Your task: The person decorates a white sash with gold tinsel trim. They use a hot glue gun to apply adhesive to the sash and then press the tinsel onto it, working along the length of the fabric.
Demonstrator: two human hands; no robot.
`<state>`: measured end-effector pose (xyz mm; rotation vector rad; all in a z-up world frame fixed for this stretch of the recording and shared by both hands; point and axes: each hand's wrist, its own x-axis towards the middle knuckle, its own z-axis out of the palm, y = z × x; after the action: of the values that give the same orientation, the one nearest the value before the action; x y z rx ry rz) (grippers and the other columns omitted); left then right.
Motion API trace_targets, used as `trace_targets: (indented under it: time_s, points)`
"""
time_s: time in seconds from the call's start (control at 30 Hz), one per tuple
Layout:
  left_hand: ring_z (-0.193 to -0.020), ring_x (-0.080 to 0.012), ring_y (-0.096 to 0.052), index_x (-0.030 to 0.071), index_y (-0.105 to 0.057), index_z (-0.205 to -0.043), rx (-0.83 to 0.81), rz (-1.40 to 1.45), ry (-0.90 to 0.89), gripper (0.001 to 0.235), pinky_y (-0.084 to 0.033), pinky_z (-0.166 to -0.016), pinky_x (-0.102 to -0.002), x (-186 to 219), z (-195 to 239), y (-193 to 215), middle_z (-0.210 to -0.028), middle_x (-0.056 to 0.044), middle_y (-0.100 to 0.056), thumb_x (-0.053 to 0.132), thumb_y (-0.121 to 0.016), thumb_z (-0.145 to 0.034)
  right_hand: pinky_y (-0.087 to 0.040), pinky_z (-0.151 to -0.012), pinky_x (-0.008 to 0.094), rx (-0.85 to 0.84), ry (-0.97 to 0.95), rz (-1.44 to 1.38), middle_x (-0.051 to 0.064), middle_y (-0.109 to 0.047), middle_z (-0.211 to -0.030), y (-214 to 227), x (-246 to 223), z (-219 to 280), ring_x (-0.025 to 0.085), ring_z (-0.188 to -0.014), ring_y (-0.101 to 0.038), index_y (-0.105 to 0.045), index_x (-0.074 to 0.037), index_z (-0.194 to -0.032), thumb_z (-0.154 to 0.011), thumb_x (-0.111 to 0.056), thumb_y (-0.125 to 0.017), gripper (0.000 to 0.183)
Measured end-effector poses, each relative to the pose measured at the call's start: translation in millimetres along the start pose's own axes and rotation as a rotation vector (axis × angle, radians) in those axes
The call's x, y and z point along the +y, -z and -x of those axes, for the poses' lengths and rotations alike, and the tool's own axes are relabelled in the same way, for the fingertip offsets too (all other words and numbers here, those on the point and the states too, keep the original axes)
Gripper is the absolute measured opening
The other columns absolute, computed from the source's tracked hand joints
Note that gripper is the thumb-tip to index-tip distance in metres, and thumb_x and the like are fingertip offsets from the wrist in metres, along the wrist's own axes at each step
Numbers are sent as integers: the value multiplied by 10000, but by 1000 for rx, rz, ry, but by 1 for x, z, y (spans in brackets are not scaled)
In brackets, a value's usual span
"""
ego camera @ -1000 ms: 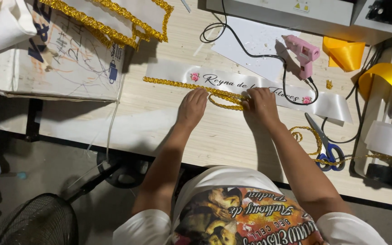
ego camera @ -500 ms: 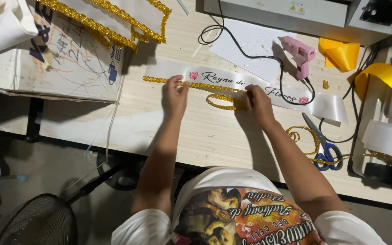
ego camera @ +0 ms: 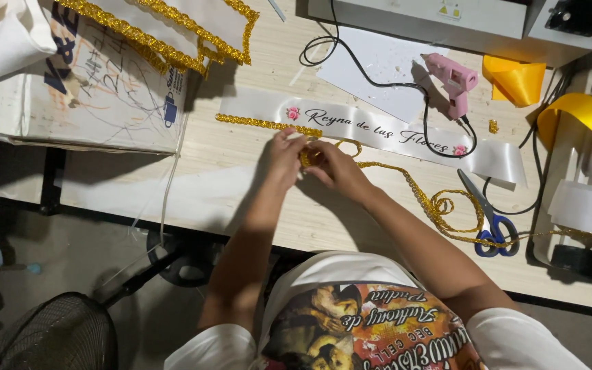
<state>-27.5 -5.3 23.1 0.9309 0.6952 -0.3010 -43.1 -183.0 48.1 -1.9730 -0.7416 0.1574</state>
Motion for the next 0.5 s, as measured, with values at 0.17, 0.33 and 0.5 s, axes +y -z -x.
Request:
trace_targets:
  time_s: [0.17, 0.33, 0.5]
  points:
    - [-747, -191, -608, 48, -442, -1365, 75, 22, 37, 406, -535, -592, -302, -4, -32, 52, -1017, -131, -615, 21, -584, -986, -570, -917, 427, 52, -132, 198, 203, -652, -1200, 10, 51, 37, 325, -1067, -685, -538, -12, -1324, -981, -181, -731, 428]
    - [-706, -159, -541, 59, -566, -1296, 98, -128, -70, 306, -437, -529, -281, -5, -50, 84, -968, -84, -584, 185, -605, -1020, -481, -952, 505, 43, -42, 606, 236, -667, -1229, 32, 15, 51, 404, -1139, -592, -649, 26, -1195, -888, -188, -757, 389]
    - [-932, -206, -663, 81, -649, -1164, 375, -1135, -425, 426, -529, -813, -359, 35, -15, 56, -1051, -79, -704, 443, -732, -956, -591, -844, 429, -207, 150, 95, 141, -729, -1037, 4, -22, 53, 327, -931, -721, -688, -48, -1003, -900, -128, -659, 134]
